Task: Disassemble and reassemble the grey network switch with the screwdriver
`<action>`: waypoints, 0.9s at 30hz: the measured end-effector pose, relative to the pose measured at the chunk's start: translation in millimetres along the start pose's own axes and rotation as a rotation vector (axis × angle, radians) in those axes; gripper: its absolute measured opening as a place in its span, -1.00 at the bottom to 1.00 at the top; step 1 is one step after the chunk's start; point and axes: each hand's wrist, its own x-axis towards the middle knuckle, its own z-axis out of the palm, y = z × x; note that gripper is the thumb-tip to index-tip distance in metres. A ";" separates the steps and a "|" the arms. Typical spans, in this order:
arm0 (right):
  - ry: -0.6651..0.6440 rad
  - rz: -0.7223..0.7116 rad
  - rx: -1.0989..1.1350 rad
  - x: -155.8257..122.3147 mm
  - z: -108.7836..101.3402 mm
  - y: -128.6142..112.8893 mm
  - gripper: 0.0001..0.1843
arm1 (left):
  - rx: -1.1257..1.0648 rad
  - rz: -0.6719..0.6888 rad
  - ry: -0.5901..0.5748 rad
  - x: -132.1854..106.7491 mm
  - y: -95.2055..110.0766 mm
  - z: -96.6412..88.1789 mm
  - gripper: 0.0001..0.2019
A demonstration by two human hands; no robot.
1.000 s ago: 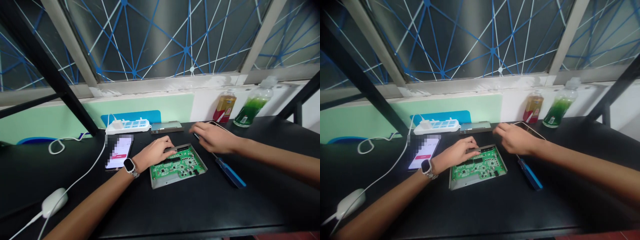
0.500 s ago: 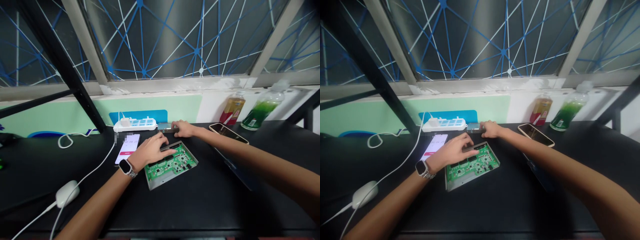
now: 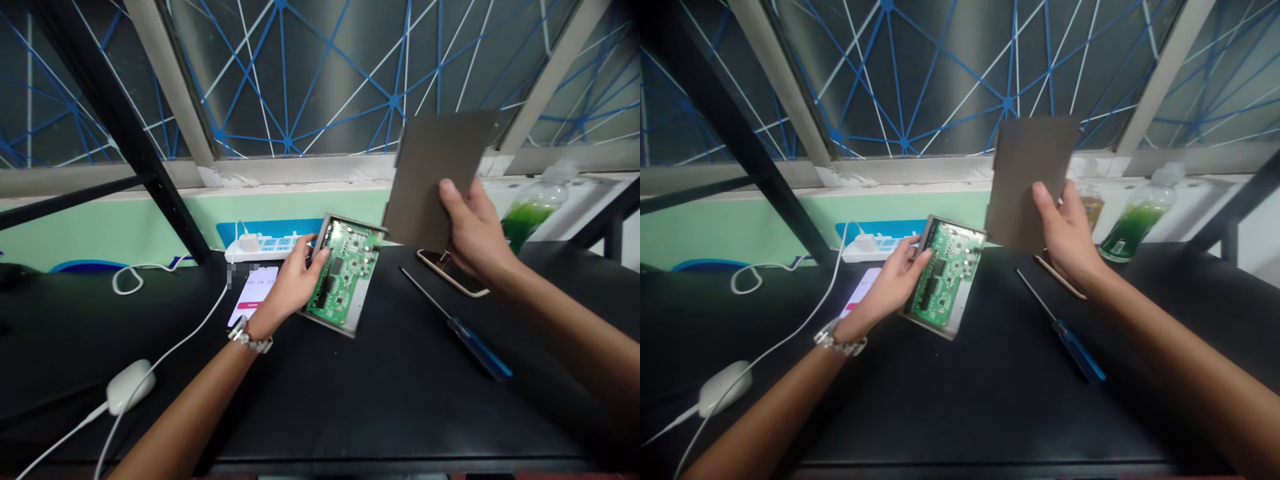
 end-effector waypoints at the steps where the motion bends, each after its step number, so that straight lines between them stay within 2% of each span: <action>1: -0.015 0.104 0.149 -8.7 -3.2 -4.4 -0.67 | -0.160 -0.050 -0.013 1.0 -2.0 2.7 -0.66; 4: 0.006 0.491 0.348 -36.5 -5.2 -0.9 -0.63 | -0.549 -0.244 -0.091 -1.0 -6.0 14.0 -0.70; 6: -0.050 0.641 0.389 -53.5 -3.2 9.7 -0.58 | -0.691 -0.344 -0.112 -4.8 -6.6 20.9 -0.71; 10: -0.274 0.776 0.402 -78.6 1.0 26.1 -0.52 | -0.765 -0.388 -0.160 -10.8 -7.7 27.9 -0.70; 14: -0.335 0.885 0.382 -90.4 3.0 26.0 -0.39 | -0.761 -0.382 -0.166 -12.5 -10.3 31.4 -0.65; 18: -0.320 0.923 0.408 -92.6 3.8 25.1 -0.29 | -0.754 -0.381 -0.188 -13.8 -10.9 34.2 -0.62; 21: -0.328 0.884 0.347 -92.9 2.9 29.4 -0.25 | -0.728 -0.371 -0.205 -15.1 -10.6 35.7 -0.62; 27: -0.591 0.604 0.236 -94.8 2.5 38.9 -0.39 | -0.572 -0.371 -0.243 -16.7 -9.5 40.4 -0.66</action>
